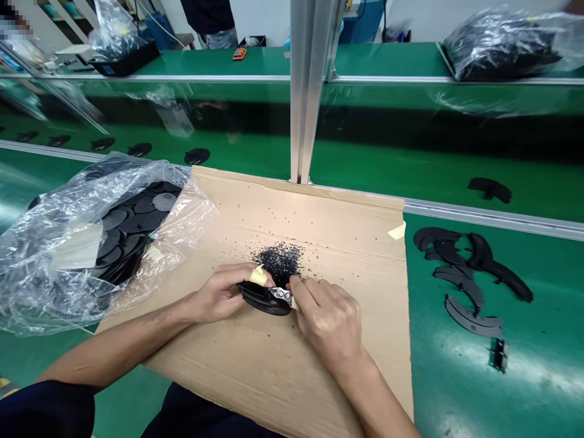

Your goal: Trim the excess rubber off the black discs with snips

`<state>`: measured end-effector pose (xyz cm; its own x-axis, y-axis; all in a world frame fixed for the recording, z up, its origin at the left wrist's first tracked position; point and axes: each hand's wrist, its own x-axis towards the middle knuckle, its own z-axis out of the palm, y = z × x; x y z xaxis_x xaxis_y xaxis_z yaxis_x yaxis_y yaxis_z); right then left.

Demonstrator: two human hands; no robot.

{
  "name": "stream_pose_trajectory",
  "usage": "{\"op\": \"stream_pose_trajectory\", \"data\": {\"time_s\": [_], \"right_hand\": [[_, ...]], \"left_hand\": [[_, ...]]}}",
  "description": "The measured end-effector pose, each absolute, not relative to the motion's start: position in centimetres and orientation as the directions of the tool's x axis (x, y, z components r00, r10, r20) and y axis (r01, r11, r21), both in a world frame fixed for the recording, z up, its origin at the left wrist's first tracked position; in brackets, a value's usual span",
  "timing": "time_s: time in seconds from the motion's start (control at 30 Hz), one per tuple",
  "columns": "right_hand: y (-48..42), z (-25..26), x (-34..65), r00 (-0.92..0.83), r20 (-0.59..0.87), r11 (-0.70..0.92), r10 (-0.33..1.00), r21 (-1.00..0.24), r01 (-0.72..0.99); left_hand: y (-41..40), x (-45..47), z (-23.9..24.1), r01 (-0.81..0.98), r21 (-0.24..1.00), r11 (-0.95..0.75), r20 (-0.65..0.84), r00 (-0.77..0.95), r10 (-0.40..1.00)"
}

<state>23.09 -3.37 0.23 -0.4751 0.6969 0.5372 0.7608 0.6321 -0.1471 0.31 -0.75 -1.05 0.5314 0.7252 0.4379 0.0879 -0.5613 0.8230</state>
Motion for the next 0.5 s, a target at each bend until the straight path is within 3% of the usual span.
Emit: {"op": "stream_pose_trajectory", "data": {"time_s": [0.13, 0.33, 0.5], "right_hand": [[-3.17, -0.24, 23.36, -0.446, 0.523, 0.631, 0.726, -0.251, 0.734], [-2.74, -0.21, 23.03, -0.460, 0.461, 0.575, 0.759, -0.142, 0.806], [-2.60, -0.33, 23.01, -0.443, 0.426, 0.568, 0.789, -0.230, 0.790]], "left_hand": [[-0.65, 0.04, -0.68, 0.124, 0.792, -0.598, 0.464, 0.514, 0.721], [-0.42, 0.34, -0.23, 0.168, 0.713, -0.680, 0.487, 0.578, 0.654], [0.00, 0.40, -0.74, 0.258, 0.601, -0.757, 0.553, 0.549, 0.626]]}}
